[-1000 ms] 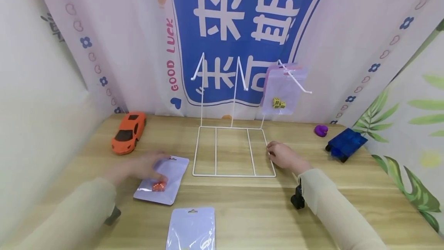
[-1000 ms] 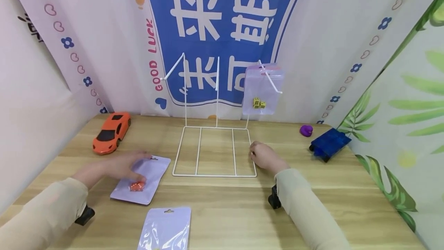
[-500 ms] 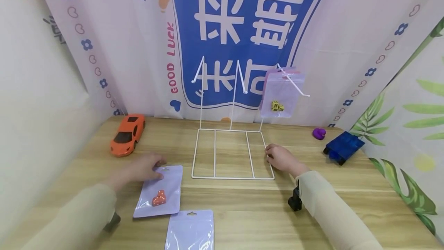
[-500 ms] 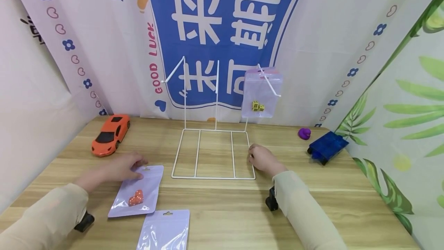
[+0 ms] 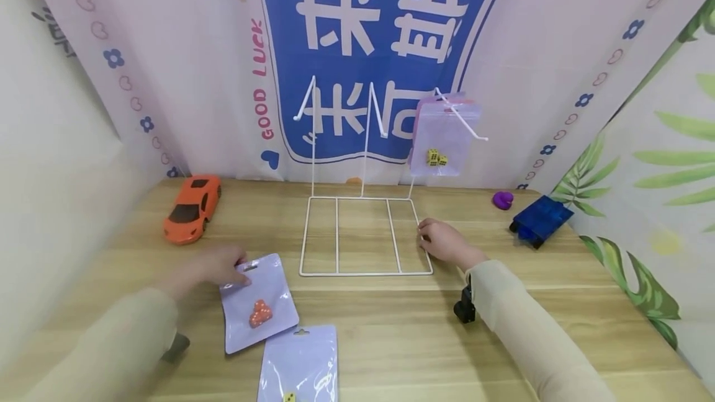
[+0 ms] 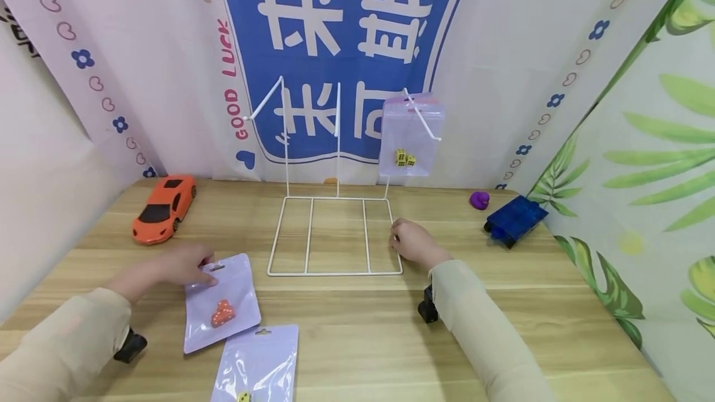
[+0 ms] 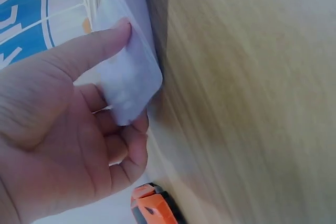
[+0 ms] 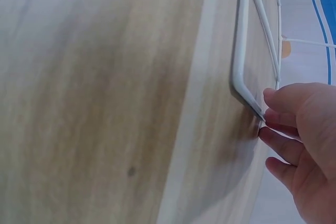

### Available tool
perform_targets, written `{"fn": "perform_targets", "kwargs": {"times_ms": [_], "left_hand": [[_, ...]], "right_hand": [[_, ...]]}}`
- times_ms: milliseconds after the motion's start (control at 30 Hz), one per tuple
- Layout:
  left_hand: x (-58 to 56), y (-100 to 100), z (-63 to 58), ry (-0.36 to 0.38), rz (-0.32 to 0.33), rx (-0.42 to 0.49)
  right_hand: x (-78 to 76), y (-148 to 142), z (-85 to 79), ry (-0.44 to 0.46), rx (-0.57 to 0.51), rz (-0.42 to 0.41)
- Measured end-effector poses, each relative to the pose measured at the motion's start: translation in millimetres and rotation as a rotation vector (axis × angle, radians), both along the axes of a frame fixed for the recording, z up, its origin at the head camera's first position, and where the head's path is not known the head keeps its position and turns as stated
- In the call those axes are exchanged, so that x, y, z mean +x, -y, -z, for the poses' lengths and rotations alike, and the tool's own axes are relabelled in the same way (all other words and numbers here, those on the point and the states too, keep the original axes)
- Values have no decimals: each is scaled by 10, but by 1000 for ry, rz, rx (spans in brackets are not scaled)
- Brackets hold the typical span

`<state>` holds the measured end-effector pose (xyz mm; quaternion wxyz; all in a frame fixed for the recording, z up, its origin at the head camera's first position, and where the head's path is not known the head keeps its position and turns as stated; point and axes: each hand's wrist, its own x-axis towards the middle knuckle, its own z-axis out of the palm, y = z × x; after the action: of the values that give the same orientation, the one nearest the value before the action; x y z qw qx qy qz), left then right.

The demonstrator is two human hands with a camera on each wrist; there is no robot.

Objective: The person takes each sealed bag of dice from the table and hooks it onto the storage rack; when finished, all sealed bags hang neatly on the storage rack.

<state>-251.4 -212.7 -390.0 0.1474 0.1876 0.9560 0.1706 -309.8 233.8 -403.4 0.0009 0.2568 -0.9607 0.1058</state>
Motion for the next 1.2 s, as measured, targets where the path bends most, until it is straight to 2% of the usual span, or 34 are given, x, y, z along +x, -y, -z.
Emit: {"fn": "perform_targets", "kwargs": {"times_ms": [100, 167, 267, 333, 367, 433, 533, 633, 733, 800, 933, 1033, 1200], "left_hand": [[-5, -7, -75, -5, -15, 76], [-1, -36, -186, -29, -38, 142], [5, -109, -401, -120, -42, 283], [20, -215, -555, -199, -8, 382], [29, -288, -628, -239, 18, 439], [66, -474, -788, -295, 21, 536], [108, -798, -1045, -354, -3, 670], [101, -1106, -1291, -369, 0, 806], [66, -1374, -1491, -320, 22, 902], [29, -1524, -1573, -261, 12, 949], [-57, -1693, -1662, -186, -67, 1001], [-125, -1748, -1682, -185, -115, 1010], [-226, -1793, -1667, -204, -150, 992]], "right_hand": [[-19, -1, -3, -1, -2, -8], [-27, -8, 8, 2, -5, -15], [-33, -8, 6, 5, -3, -25], [-18, -5, -2, 7, 1, -28], [-7, -7, -2, 5, 4, -31], [11, -11, 10, 1, 4, -29], [24, -6, 26, -13, 4, -26], [14, 14, 42, -39, 2, -37], [10, 31, 53, -61, -6, -60], [13, 24, 78, -72, -6, -72], [5, 13, 106, -75, -9, -65], [-13, -2, 116, -73, -10, -53], [-34, -23, 125, -72, -17, -40]]}}
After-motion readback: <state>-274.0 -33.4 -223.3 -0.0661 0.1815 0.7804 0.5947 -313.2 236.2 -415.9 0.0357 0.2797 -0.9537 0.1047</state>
